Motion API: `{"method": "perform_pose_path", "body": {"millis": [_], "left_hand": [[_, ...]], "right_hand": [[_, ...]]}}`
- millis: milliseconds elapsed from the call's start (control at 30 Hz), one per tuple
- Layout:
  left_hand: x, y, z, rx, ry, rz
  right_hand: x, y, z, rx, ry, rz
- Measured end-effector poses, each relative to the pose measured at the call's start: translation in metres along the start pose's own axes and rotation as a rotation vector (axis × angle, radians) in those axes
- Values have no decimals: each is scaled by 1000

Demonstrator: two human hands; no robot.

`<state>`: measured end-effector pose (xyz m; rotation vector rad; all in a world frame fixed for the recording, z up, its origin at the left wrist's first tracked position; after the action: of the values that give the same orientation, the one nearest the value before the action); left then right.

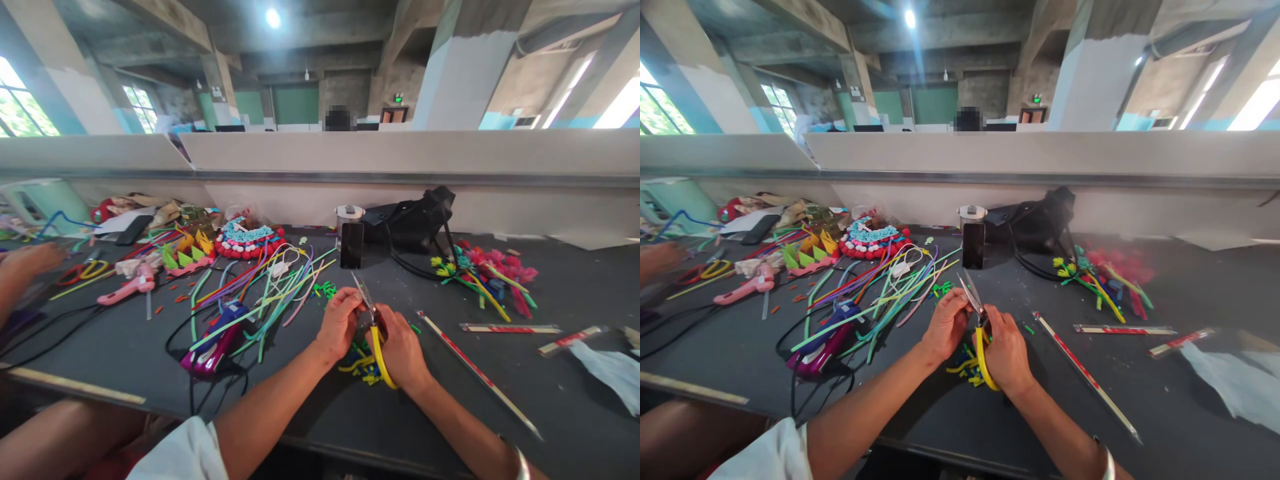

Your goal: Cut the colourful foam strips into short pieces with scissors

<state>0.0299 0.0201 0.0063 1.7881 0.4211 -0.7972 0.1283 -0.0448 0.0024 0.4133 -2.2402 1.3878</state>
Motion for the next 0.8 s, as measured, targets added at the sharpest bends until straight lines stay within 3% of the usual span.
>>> {"method": "perform_pose_path", "body": {"millis": [367, 800], "left_hand": [[4, -2, 1, -8, -18, -41], [5, 1, 5, -14, -43, -50]], "right_hand": [[-3, 0, -1, -14, 5, -12], [-4, 4, 2, 11, 1, -190]]}}
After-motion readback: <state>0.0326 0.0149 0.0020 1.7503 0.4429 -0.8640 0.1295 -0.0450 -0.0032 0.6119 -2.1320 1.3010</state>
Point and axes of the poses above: each hand's wrist, its own z-axis away from the middle knuckle, its own y-axis out of the palm, x = y × z, the point moved 6 cm from there along -z, towards the middle knuckle, and after that the axes turned 7 degrees about y, right-handed, at the moved point
